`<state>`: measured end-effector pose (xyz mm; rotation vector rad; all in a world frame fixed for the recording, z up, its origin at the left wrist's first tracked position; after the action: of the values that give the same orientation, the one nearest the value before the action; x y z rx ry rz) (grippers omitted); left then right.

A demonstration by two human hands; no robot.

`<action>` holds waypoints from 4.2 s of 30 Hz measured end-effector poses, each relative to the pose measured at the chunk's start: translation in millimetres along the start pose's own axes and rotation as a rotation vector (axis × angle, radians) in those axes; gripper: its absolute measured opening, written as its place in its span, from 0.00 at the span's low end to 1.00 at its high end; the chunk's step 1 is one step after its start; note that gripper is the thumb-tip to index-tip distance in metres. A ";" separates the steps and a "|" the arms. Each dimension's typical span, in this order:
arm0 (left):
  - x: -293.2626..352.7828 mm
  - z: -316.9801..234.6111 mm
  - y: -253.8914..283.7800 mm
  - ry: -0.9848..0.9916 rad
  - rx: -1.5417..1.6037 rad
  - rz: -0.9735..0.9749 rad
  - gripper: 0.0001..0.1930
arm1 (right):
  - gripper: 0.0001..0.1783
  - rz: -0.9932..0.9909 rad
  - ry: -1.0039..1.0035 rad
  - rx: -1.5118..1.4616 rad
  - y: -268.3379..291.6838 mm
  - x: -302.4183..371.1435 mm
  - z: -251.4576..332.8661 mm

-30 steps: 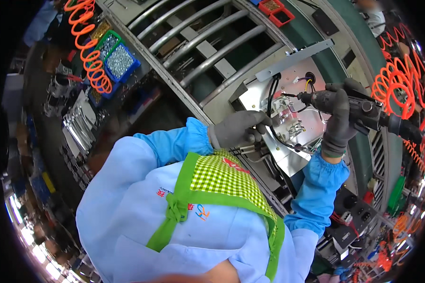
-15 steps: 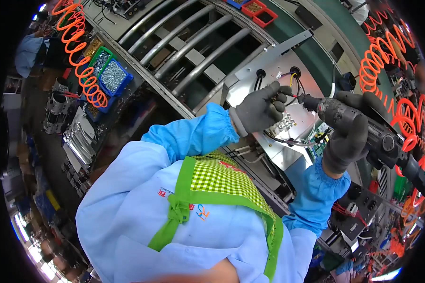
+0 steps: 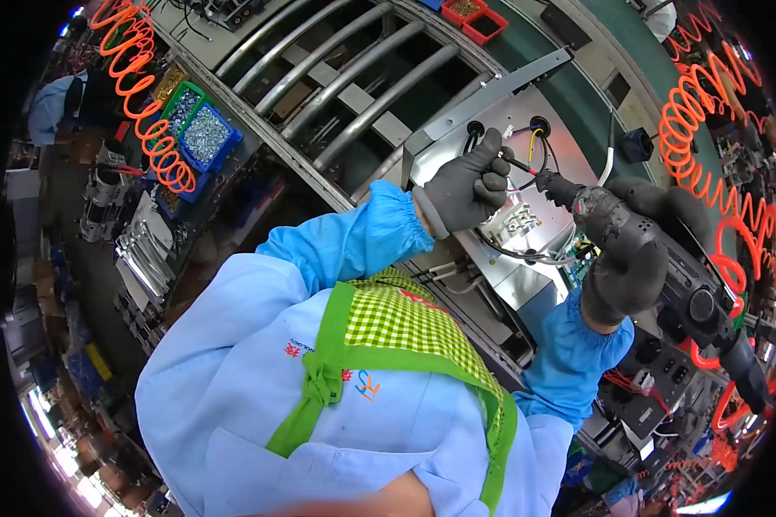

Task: Assemble electronic components and wiring onto a metal chassis using power tools.

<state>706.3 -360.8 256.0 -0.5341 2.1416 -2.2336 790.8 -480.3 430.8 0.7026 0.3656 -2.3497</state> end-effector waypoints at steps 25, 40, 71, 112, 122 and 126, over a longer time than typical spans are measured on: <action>24.6 25.0 23.6 0.073 -0.278 -0.088 0.15 | 0.20 0.091 -0.088 0.156 -24.6 -15.4 -94.0; 28.9 4.7 18.3 0.099 -0.437 0.024 0.13 | 0.14 0.005 -0.200 0.306 -33.8 -42.7 -126.7; 78.3 49.6 -65.0 0.463 -1.104 0.844 0.22 | 0.32 0.495 -0.675 -0.253 -14.2 34.2 35.0; 115.7 -21.7 -108.5 -1.731 -2.098 0.553 0.18 | 0.29 0.135 -0.597 -0.560 -55.5 90.0 10.5; 97.4 -21.5 -101.1 -1.604 -2.273 0.503 0.12 | 0.23 0.123 -0.757 -0.781 -30.4 115.4 1.0; 94.1 -20.3 -95.8 -1.663 -2.288 0.439 0.10 | 0.23 0.192 -0.585 -0.714 -35.6 99.0 -4.1</action>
<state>634.8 -356.3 371.4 -0.8485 1.7567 1.3849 705.1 -502.1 373.6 -0.2720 0.7626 -1.9215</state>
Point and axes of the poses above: each hand's wrist, its own x-axis away from the middle knuckle, its own y-axis out of the back of the hand, z = x × y, the point moved 4 cm from there along -x, towards the middle knuckle, and after that the axes turned 6 degrees about -y, right-handed, at the moved point
